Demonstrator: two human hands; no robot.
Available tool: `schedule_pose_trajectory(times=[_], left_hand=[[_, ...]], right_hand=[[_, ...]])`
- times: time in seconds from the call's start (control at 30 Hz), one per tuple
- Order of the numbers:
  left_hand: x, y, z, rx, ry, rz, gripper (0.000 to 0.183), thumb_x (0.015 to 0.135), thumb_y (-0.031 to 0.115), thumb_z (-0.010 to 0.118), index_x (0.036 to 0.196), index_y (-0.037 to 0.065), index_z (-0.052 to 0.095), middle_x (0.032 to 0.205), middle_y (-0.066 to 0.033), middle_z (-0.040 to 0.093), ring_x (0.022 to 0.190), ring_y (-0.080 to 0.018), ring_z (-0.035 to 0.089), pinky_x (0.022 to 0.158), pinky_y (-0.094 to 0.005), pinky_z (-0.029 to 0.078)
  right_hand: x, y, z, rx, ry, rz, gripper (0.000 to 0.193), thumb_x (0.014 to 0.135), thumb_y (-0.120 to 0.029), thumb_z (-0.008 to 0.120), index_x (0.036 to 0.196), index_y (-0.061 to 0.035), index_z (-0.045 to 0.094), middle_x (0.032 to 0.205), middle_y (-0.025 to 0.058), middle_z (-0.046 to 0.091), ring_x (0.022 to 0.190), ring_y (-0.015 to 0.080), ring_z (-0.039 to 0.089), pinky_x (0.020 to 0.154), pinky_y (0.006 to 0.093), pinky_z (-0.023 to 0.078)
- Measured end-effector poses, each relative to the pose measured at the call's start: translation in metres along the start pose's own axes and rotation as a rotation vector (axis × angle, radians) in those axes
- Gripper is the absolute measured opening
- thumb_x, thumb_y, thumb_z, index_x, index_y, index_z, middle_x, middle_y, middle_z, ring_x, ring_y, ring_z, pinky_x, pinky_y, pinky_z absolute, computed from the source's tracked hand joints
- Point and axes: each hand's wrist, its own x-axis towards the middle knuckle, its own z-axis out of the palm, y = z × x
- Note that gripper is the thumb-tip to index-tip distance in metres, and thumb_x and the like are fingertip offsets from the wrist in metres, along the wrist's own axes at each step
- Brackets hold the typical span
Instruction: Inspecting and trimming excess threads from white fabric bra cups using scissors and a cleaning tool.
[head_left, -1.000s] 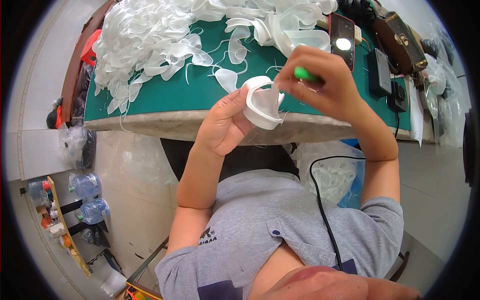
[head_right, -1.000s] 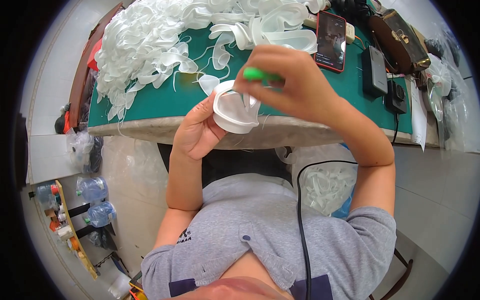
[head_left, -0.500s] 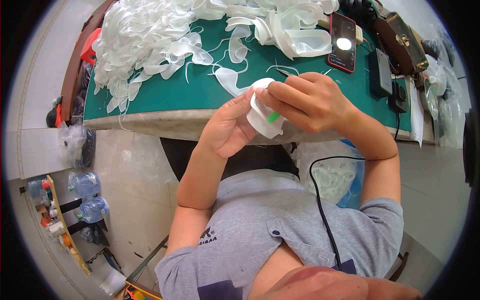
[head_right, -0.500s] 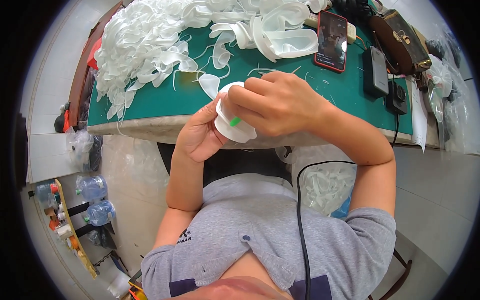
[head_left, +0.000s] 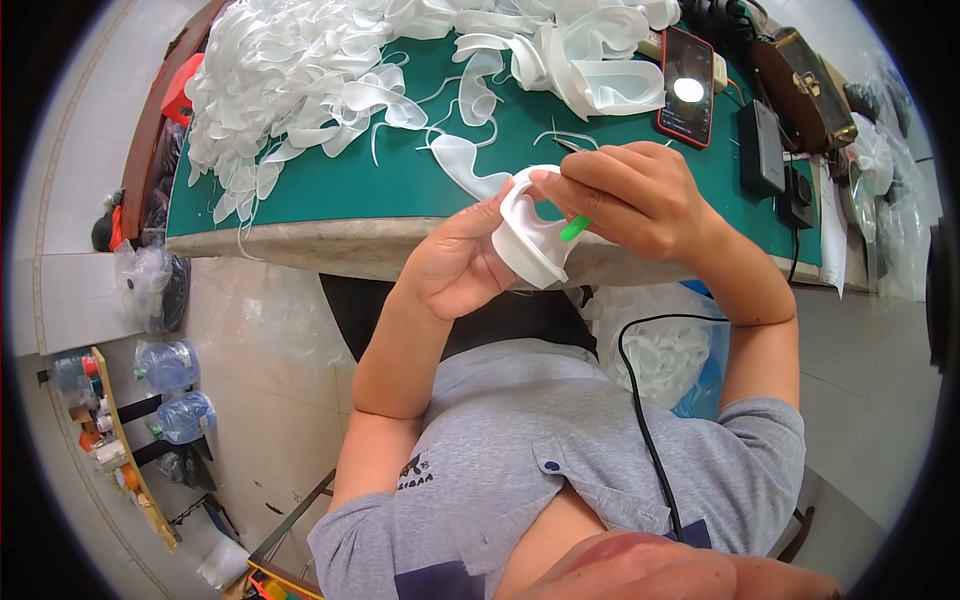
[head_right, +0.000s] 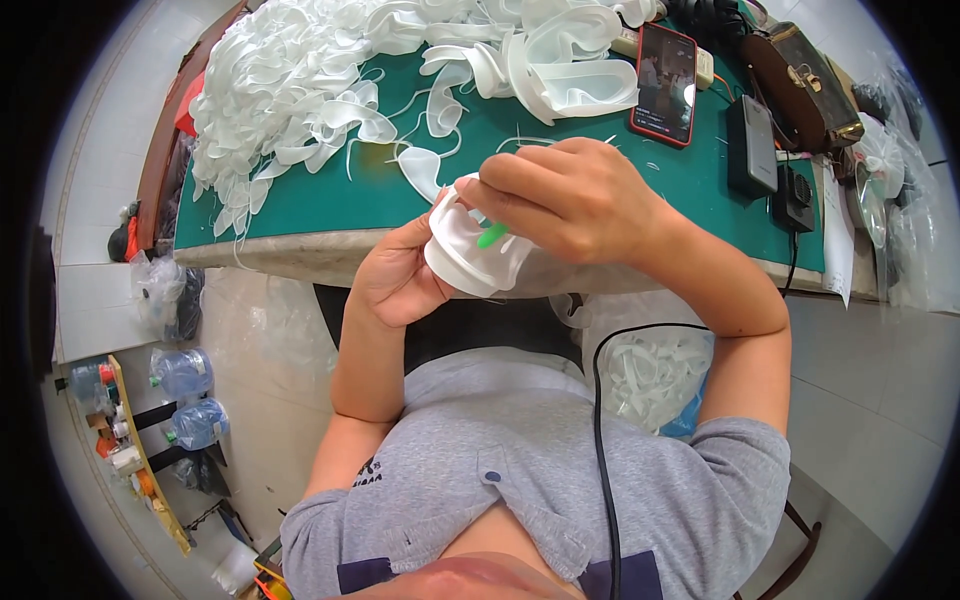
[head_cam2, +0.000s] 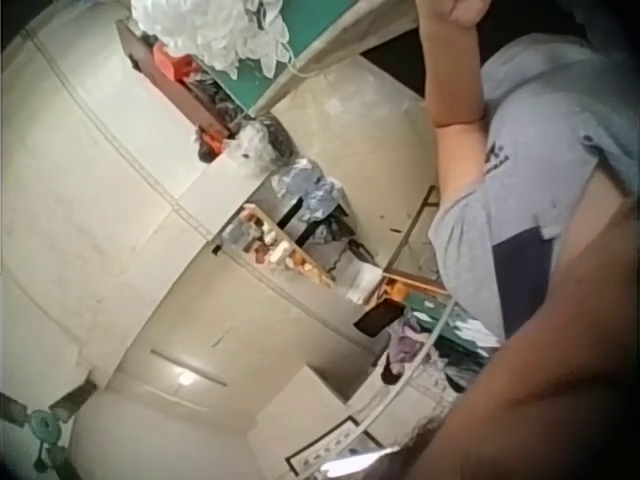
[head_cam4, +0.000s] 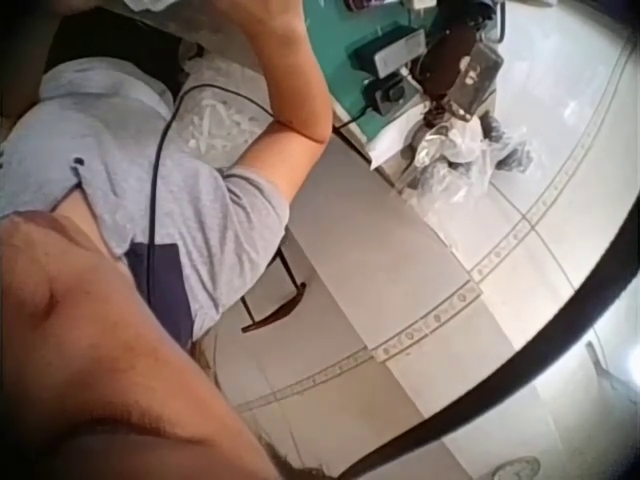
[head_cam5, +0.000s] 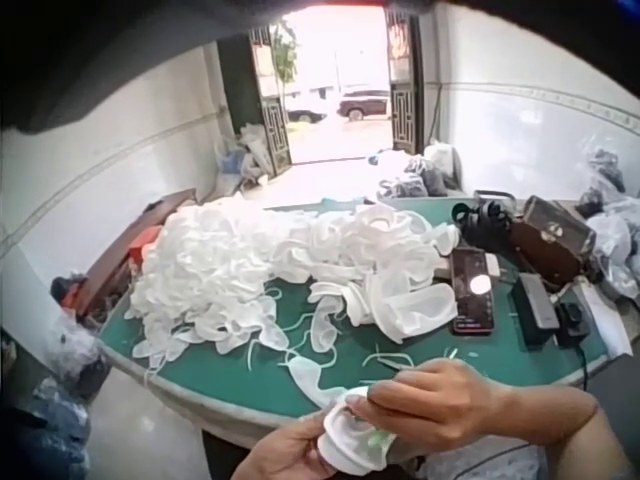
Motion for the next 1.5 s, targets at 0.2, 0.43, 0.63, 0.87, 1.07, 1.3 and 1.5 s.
schedule_pose_trajectory(times=[0.2, 0.43, 0.63, 0.87, 1.07, 1.3, 1.5], left_hand=[[-0.001, 0.003, -0.001, -0.037, -0.03, -0.009, 0.042, 0.096, 0.03, 0.051, 0.127, 0.002, 0.047, 0.119, -0.008, 0.058, 0.108, -0.0212, 0.06, 0.091, -0.0398, 0.053], [0.001, 0.0, -0.006, -0.058, -0.045, -0.004, 0.041, 0.096, 0.03, 0.051, 0.126, 0.002, 0.046, 0.12, -0.0087, 0.057, 0.108, -0.0216, 0.06, 0.091, -0.0402, 0.053], [0.0, 0.0, -0.003, 0.037, 0.0, -0.027, 0.04, 0.098, 0.03, 0.046, 0.129, 0.005, 0.044, 0.121, -0.009, 0.057, 0.109, -0.0219, 0.06, 0.088, -0.0392, 0.055], [0.002, -0.001, 0.006, 0.093, 0.145, 0.058, 0.04, 0.096, 0.031, 0.051, 0.125, 0.003, 0.047, 0.116, -0.0082, 0.059, 0.106, -0.0203, 0.061, 0.089, -0.0387, 0.053], [0.001, -0.003, -0.007, 0.067, 0.009, 0.038, 0.038, 0.099, 0.029, 0.043, 0.13, 0.007, 0.043, 0.123, -0.0087, 0.056, 0.111, -0.0222, 0.059, 0.089, -0.0427, 0.054], [0.001, -0.003, -0.004, 0.047, 0.122, 0.019, 0.035, 0.099, 0.029, 0.043, 0.127, 0.008, 0.045, 0.12, -0.0068, 0.058, 0.108, -0.021, 0.06, 0.086, -0.0408, 0.056], [0.001, 0.0, -0.003, 0.036, 0.069, 0.025, 0.034, 0.099, 0.029, 0.044, 0.125, 0.008, 0.046, 0.118, -0.0063, 0.059, 0.107, -0.0205, 0.061, 0.085, -0.0396, 0.056]], right_hand=[[0.001, 0.003, -0.012, -0.04, 0.093, 0.031, 0.038, 0.059, -0.005, 0.075, 0.096, 0.0019, 0.069, 0.077, 0.0054, 0.058, 0.056, 0.0143, 0.055, 0.046, 0.0241, 0.044], [0.002, 0.0, -0.007, 0.016, -0.018, -0.004, 0.039, 0.06, -0.011, 0.068, 0.097, 0.0014, 0.068, 0.082, 0.0063, 0.058, 0.059, 0.0139, 0.058, 0.047, 0.0251, 0.045], [0.002, -0.003, -0.001, 0.001, -0.12, -0.054, 0.044, 0.062, -0.013, 0.065, 0.104, 0.0018, 0.066, 0.086, 0.0061, 0.056, 0.056, 0.0118, 0.052, 0.043, 0.0232, 0.038], [0.009, -0.003, -0.009, 0.04, 0.073, 0.066, 0.033, 0.065, -0.01, 0.071, 0.097, -0.0037, 0.071, 0.084, 0.0051, 0.058, 0.057, 0.0136, 0.056, 0.046, 0.0244, 0.043], [0.008, -0.001, -0.001, 0.038, -0.042, 0.006, 0.037, 0.062, -0.012, 0.068, 0.097, -0.0022, 0.069, 0.087, 0.0054, 0.058, 0.059, 0.0124, 0.056, 0.045, 0.0234, 0.043], [0.005, -0.005, 0.006, -0.019, -0.104, -0.058, 0.045, 0.059, -0.014, 0.062, 0.101, 0.0022, 0.067, 0.09, 0.0059, 0.057, 0.057, 0.0107, 0.051, 0.043, 0.0223, 0.038], [0.003, -0.002, 0.007, -0.028, -0.092, -0.076, 0.045, 0.058, -0.014, 0.061, 0.1, 0.0029, 0.067, 0.088, 0.0054, 0.055, 0.056, 0.0104, 0.05, 0.043, 0.022, 0.037]])
